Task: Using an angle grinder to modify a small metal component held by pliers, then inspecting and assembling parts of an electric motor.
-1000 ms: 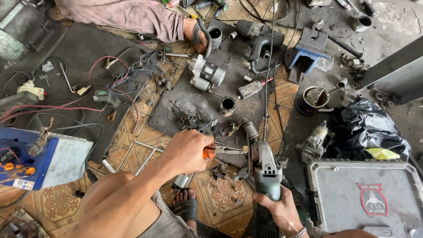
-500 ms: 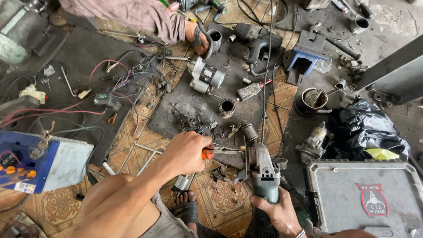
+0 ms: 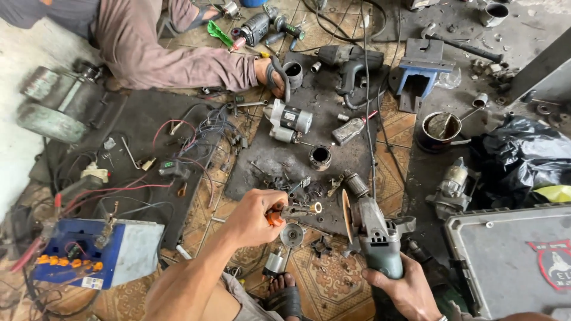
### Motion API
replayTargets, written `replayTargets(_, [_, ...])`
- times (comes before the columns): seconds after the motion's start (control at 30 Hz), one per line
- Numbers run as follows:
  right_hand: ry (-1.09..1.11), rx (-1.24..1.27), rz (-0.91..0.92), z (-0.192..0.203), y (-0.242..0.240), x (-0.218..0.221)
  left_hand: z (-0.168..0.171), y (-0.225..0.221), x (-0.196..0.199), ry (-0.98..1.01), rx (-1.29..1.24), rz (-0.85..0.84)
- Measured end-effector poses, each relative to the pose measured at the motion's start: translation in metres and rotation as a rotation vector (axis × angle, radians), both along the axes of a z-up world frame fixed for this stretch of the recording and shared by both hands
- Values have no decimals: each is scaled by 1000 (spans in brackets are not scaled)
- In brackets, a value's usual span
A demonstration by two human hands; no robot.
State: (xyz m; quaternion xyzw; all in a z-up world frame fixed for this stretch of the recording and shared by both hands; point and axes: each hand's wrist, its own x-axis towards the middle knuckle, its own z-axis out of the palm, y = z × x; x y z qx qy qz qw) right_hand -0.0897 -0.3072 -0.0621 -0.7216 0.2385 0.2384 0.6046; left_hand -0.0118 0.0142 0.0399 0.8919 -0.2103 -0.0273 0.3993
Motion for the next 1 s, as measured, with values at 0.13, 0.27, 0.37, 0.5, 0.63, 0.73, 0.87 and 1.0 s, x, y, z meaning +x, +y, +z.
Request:
replayTargets(0.13, [-21, 30, 7, 4, 1, -2, -7, 0, 2, -27, 3, -21])
replayTargets(0.27, [-35, 15, 57, 10, 2, -3, -12, -2, 2, -19, 121, 2])
replayTargets(0.37, [-21, 3, 57, 13, 3, -3, -19, -2, 3, -7, 208, 26])
replayTargets(0.5, [-34, 30, 47, 16, 5, -4, -20, -5, 2, 54, 295, 45])
replayTargets(0.63, [-33, 24, 45, 16, 5, -5, -30, -6, 2, 84, 341, 73])
replayTargets(0.73, [-27, 15, 59, 13, 6, -5, -36, -7, 3, 90, 382, 49])
replayTargets(0.87, [-24, 26, 74, 14, 10, -6, -39, -8, 2, 117, 390, 33])
replayTargets(1.0, [-48, 38, 82, 18, 12, -6, -40, -8, 2, 142, 409, 28])
